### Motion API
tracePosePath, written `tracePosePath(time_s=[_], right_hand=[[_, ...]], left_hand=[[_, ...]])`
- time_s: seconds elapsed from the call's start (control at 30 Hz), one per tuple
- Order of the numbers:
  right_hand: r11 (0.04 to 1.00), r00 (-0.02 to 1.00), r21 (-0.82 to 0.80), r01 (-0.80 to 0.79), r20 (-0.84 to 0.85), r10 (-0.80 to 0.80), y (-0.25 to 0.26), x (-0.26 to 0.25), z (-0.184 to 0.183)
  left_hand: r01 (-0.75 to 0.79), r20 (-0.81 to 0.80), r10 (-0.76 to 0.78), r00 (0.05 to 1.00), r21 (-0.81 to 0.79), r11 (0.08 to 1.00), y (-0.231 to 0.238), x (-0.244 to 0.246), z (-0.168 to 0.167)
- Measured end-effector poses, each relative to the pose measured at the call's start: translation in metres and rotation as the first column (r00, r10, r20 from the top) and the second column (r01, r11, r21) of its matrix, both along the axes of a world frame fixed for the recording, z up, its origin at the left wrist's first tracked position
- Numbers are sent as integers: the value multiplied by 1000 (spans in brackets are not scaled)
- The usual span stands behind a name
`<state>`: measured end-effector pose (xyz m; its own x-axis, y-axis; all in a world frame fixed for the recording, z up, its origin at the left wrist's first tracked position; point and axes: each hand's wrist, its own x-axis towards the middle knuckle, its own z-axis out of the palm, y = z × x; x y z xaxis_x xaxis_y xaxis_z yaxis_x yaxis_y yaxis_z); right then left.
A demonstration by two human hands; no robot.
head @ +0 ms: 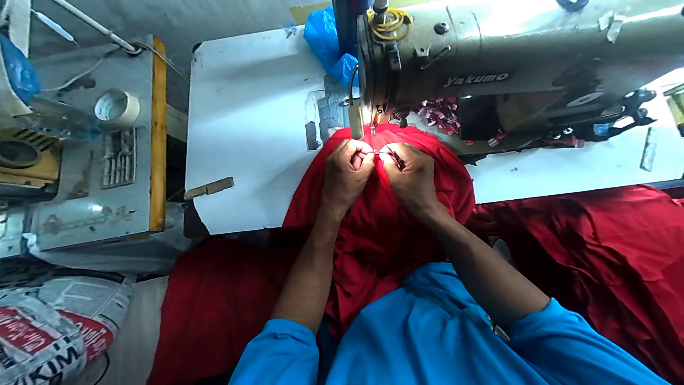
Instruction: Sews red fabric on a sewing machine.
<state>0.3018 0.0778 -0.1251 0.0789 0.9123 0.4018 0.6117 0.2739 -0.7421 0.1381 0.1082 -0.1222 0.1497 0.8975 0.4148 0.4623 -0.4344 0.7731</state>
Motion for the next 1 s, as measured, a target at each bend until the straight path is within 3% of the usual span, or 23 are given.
tracePosePath(time_s=[0.73,0.9,1.0], right_hand=[[1000,1000,2,12,-3,-12,7,-2,-3],[997,994,-76,-28,-104,20,10,8,6],[990,995,-141,17,-92,-30,15,15,18]], left_hand=[[5,43,-2,999,-73,997,7,0,-2],[13,-62,-23,998,-148,989,-10,-2,10],[-66,-123,43,991,-190,979,6,3,12]])
